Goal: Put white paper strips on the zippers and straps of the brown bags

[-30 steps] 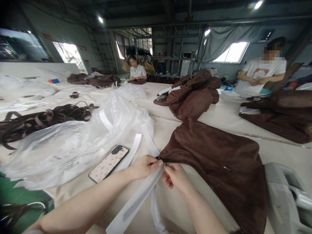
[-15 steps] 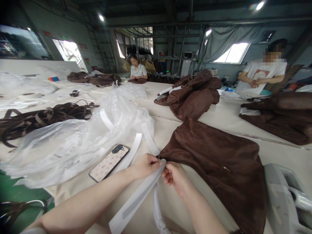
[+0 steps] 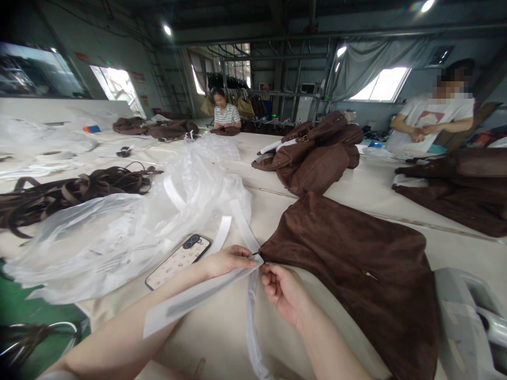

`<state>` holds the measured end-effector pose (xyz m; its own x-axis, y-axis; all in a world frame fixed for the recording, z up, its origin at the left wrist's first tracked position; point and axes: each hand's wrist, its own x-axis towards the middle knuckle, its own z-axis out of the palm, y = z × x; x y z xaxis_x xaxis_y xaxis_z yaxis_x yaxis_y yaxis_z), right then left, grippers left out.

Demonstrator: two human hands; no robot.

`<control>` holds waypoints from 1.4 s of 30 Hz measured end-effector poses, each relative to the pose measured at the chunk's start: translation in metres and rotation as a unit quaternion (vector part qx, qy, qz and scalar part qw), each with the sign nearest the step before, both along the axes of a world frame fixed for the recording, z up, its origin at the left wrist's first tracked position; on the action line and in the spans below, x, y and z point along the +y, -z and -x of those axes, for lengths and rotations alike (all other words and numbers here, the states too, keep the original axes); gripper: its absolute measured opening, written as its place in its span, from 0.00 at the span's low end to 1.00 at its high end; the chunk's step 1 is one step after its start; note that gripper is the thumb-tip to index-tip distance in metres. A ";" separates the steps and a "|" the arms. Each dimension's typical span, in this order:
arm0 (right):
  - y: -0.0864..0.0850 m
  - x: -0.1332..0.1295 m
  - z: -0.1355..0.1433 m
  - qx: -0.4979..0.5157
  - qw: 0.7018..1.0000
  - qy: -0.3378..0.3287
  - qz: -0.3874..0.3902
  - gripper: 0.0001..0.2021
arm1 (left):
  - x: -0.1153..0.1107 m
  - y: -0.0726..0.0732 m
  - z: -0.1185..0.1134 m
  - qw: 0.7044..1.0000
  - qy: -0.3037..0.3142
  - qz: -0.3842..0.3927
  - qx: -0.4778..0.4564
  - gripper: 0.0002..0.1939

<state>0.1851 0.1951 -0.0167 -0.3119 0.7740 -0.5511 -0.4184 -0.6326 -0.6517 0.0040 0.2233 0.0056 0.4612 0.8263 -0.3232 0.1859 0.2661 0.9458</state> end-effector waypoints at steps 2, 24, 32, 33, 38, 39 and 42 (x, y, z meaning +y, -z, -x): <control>0.001 -0.002 0.000 -0.017 0.999 -0.006 -0.029 0.07 | 0.001 -0.007 0.010 0.998 0.060 0.004 -0.017 0.20; -0.004 -0.002 0.000 0.008 0.990 0.048 -0.132 0.17 | -0.055 -0.038 -0.019 0.816 0.090 -0.507 0.263 0.12; 0.008 -0.001 0.004 0.036 0.994 0.087 -0.049 0.18 | -0.059 -0.030 -0.023 0.797 0.058 -0.471 0.374 0.09; 0.009 0.000 0.004 0.038 0.994 0.088 -0.042 0.17 | -0.060 -0.030 -0.024 0.795 0.056 -0.465 0.386 0.09; 0.010 0.002 0.006 0.027 0.997 0.069 -0.025 0.14 | -0.052 -0.028 -0.020 0.791 0.051 -0.424 0.438 0.10; 0.010 0.002 0.007 0.010 0.998 0.065 -0.024 0.13 | -0.049 -0.027 -0.018 0.794 0.051 -0.408 0.448 0.10; 0.013 0.003 0.010 -0.075 0.995 0.038 -0.059 0.12 | -0.035 -0.024 -0.013 0.816 0.044 -0.350 0.457 0.13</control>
<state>0.1751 0.1978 -0.0296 -0.1708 0.8546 -0.4903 -0.3552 -0.5176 -0.7784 0.0167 0.1881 0.0299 0.3594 0.9328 -0.0283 0.8886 -0.3327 0.3158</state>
